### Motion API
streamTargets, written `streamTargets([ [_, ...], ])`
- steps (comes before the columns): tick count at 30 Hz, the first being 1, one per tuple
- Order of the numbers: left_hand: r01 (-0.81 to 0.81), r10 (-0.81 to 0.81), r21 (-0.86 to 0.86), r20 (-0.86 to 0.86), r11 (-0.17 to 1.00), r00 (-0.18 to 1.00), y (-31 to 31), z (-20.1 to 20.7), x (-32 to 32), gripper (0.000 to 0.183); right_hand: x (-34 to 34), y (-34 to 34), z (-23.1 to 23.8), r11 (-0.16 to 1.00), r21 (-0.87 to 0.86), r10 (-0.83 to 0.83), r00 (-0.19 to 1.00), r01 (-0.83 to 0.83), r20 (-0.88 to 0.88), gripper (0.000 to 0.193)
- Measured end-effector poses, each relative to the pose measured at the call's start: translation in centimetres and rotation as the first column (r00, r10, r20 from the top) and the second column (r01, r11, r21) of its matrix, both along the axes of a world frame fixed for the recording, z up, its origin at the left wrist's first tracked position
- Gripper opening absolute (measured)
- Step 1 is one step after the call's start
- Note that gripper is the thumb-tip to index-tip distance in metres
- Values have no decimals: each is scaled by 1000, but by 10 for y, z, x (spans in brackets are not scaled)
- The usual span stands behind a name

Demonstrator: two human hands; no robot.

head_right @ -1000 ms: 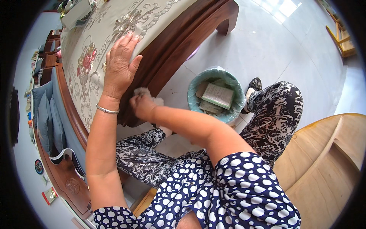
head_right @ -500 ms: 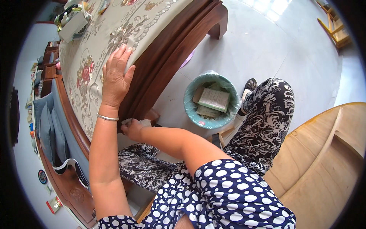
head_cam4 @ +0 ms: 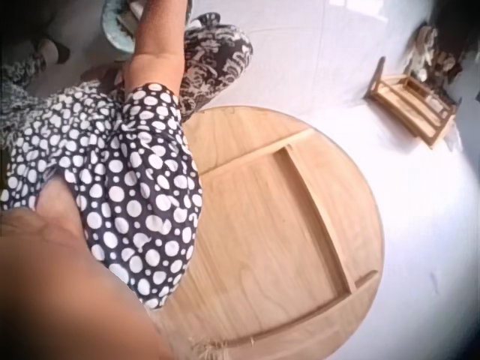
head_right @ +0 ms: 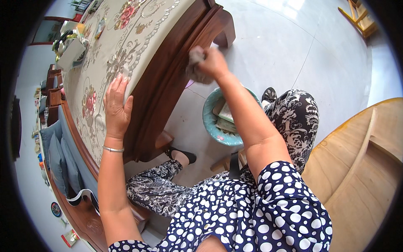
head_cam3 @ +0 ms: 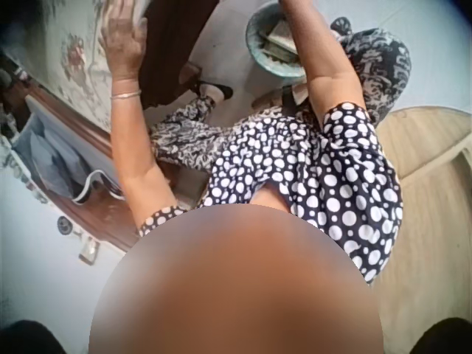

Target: The person wipes the wooden legs and frame of a dining table with a cloth. They repeatedly dip the cloth into a bucket of water to clean the surface of the table's base.

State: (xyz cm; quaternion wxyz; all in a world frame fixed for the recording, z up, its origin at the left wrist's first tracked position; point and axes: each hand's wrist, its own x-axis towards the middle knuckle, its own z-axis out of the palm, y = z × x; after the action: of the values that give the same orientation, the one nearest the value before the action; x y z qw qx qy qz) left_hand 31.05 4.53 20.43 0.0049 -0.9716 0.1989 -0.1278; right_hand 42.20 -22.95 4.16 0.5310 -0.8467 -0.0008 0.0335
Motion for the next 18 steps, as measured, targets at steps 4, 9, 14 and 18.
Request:
streamTargets([
  [4,9,-9,11,-1,1000,1000,-2,-1,2,47,76,-33,-2,935,16,-319,821,355,474,37],
  [9,-16,16,1,-42,1000,999,-4,5,-3,45,131,-24,19,876,296,-473,799,381,371,31],
  [14,-2,2,-6,-54,1000,999,-8,7,1,46,149,-10,-37,912,9,-360,790,410,496,25],
  [18,-22,22,13,-61,1000,998,-5,6,-4,47,119,-6,-32,935,-205,-130,818,289,560,31],
])
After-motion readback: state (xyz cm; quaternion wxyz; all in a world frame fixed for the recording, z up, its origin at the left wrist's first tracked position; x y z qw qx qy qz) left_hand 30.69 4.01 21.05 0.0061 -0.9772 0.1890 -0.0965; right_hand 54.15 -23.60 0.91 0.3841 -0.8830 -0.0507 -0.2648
